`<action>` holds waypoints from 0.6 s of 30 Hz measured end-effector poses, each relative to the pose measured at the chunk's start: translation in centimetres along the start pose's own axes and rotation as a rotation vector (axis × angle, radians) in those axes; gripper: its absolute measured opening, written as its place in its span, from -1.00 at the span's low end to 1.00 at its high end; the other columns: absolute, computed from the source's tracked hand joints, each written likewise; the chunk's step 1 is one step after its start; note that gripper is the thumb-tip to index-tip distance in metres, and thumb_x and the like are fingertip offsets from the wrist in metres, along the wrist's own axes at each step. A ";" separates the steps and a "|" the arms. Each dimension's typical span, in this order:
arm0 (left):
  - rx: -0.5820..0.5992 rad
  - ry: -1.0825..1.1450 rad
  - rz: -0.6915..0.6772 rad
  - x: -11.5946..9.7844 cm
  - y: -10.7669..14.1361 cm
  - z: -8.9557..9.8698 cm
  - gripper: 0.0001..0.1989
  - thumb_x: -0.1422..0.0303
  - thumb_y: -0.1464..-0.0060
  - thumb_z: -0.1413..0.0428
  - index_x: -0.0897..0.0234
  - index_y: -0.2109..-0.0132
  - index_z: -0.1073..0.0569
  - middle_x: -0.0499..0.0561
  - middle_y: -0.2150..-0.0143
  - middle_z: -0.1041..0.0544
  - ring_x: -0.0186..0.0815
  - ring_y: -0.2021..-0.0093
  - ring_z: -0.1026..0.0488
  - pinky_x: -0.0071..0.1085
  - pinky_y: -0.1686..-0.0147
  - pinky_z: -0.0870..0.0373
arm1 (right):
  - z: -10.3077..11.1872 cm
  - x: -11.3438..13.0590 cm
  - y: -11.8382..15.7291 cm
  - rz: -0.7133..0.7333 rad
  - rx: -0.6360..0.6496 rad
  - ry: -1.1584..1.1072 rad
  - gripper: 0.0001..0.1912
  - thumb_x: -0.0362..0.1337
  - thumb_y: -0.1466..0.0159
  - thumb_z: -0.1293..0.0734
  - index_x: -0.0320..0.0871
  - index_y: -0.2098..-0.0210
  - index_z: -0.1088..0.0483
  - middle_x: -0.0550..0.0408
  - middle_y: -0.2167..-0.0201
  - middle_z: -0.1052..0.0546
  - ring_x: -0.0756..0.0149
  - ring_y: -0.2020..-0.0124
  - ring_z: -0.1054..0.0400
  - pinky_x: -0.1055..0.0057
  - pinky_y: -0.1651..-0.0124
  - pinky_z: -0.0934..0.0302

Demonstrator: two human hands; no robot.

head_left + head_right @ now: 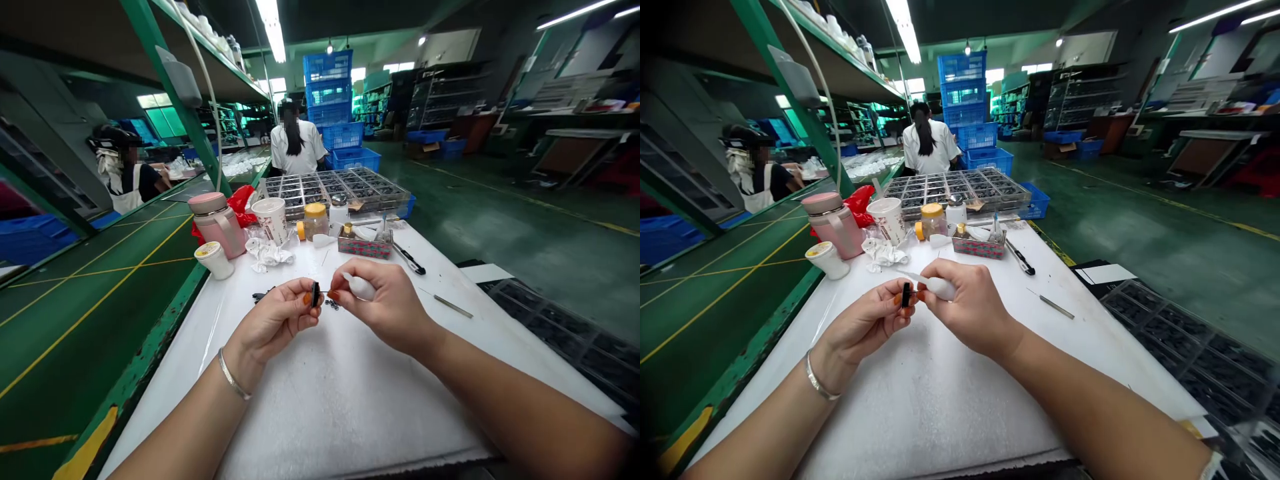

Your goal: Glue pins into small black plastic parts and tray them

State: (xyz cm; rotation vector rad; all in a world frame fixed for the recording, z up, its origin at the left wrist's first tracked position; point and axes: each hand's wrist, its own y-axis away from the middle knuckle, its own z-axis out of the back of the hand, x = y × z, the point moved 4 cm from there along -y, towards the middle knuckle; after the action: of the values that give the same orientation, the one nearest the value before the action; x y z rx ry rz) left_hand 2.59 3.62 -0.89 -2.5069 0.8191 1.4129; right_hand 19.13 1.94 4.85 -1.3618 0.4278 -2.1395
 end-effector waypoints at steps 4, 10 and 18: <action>-0.007 -0.014 0.015 0.3 -0.2 0.1 -0.75 0.45 0.07 -0.33 0.37 0.21 -0.49 0.02 0.30 -0.47 -0.48 0.40 -0.44 -0.64 0.38 -0.49 | -0.1 -0.1 0.2 0.024 -0.012 0.089 -0.89 -0.45 -0.14 -0.34 -0.13 0.36 -0.42 0.24 0.46 -0.49 0.44 0.45 -0.33 0.51 0.34 -0.13; -0.040 -0.074 0.001 0.7 -0.3 0.1 -0.76 0.43 0.05 -0.32 0.38 0.24 -0.46 0.02 0.34 -0.48 -0.45 0.41 -0.45 -0.61 0.38 -0.49 | -0.2 0.2 0.5 0.157 -0.046 0.242 -0.83 -0.52 -0.08 -0.31 -0.15 0.37 -0.39 0.22 0.45 -0.51 0.45 0.45 -0.34 0.53 0.35 -0.10; -0.092 -0.121 -0.067 0.6 -0.3 0.1 -0.75 0.49 0.09 -0.32 0.35 0.30 -0.39 0.00 0.37 -0.52 -0.39 0.40 -0.50 -0.55 0.35 -0.49 | -0.8 0.0 0.6 0.161 0.008 0.279 -0.81 -0.51 -0.07 -0.28 -0.15 0.35 -0.39 0.17 0.44 -0.51 0.40 0.42 -0.36 0.50 0.34 -0.10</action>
State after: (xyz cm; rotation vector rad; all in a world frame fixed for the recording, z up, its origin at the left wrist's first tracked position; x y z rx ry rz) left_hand 2.93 3.72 -1.47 -2.4602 0.6568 1.5950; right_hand 18.55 1.50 4.16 -0.9899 0.6157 -2.1979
